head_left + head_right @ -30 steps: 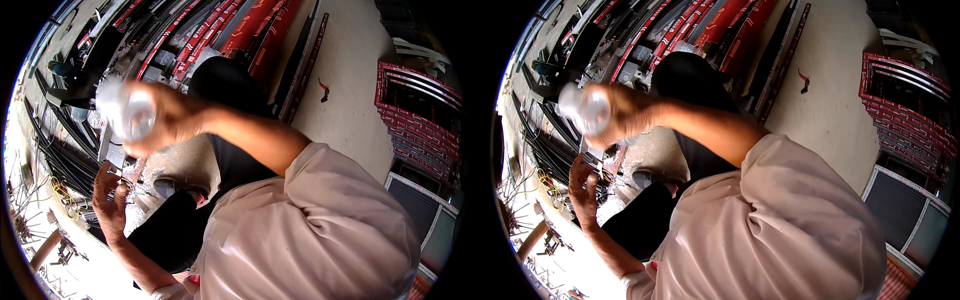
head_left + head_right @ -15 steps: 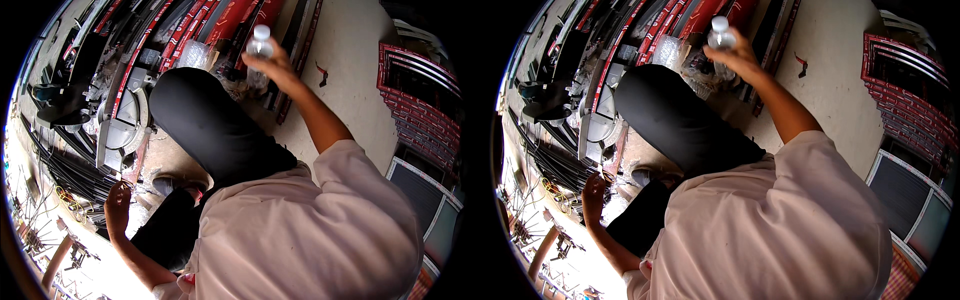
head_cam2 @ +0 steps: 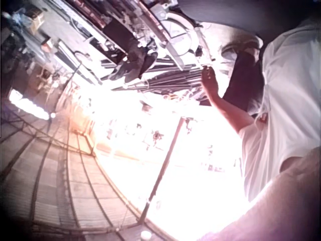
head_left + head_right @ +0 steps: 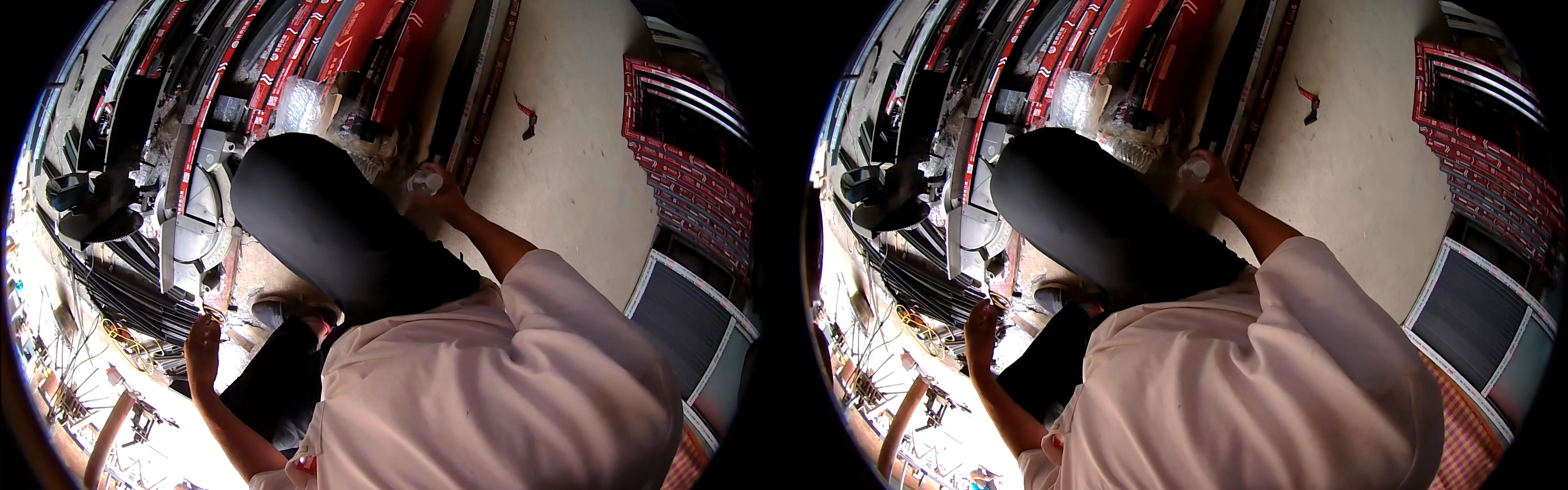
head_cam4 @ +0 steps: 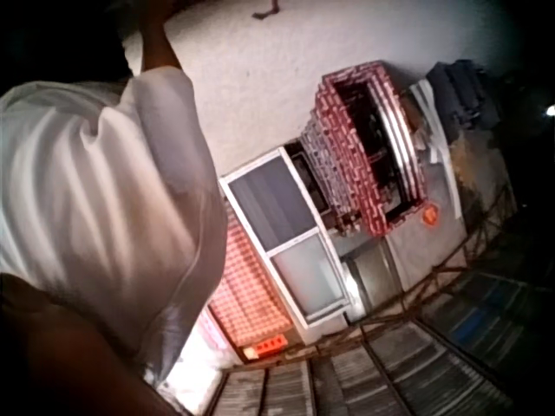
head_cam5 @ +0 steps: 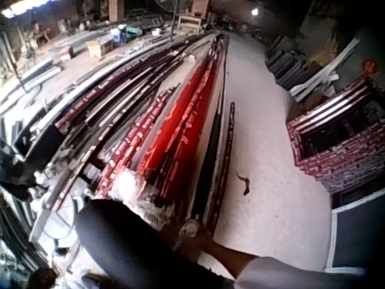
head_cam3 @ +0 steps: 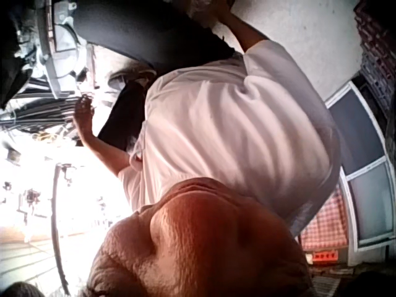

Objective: The person measures a red profile with a tape measure, marks it with a pen, and cuts it using a miter saw. They then fit the cut piece into a window frame and repeat the process with another profile.

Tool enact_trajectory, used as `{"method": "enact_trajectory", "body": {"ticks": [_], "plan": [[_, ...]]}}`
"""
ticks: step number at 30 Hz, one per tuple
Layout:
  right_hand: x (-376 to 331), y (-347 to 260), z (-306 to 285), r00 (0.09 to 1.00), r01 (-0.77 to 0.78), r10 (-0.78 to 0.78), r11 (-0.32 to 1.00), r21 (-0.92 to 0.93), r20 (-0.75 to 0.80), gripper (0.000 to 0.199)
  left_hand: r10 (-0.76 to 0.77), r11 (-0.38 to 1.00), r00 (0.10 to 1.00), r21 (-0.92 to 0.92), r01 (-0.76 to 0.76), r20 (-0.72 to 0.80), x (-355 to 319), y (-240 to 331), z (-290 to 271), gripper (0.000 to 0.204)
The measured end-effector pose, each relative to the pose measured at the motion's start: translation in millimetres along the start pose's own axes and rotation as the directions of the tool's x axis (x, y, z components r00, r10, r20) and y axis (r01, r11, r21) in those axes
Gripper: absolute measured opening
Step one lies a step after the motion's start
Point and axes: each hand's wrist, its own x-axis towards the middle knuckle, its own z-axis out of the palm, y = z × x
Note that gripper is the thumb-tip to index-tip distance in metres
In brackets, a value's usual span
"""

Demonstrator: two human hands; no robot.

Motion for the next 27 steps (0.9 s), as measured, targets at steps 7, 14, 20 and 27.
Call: {"method": "enact_trajectory", "body": {"ticks": [7, 14, 20, 27], "plan": [[-14, -2, -9, 0.963, 0.267, -0.234, 0.890, -0.368, 0.133, 0.087, -0.008, 0.999, 0.999, -0.035, 0.006, -0.037, -5, 10, 2, 0.042], [-7, -14, -22, 0.950, 0.248, -0.145, 0.890, -0.382, 0.277, 0.092, 0.043, 0.998, 0.995, -0.041, -0.047, -0.093, -10, -8, 0, 0.044], [1, 14, -49, 0.925, 0.091, 0.038, 0.944, -0.316, 0.378, 0.077, -0.051, 0.998, 0.990, -0.028, 0.047, -0.135, -26, 28, -11, 0.041], [53, 1, -96, 0.918, -0.160, 0.227, 0.962, -0.221, 0.324, 0.042, -0.121, 0.979, 0.938, -0.196, 0.058, -0.324, -80, 36, -29, 0.034]]}}
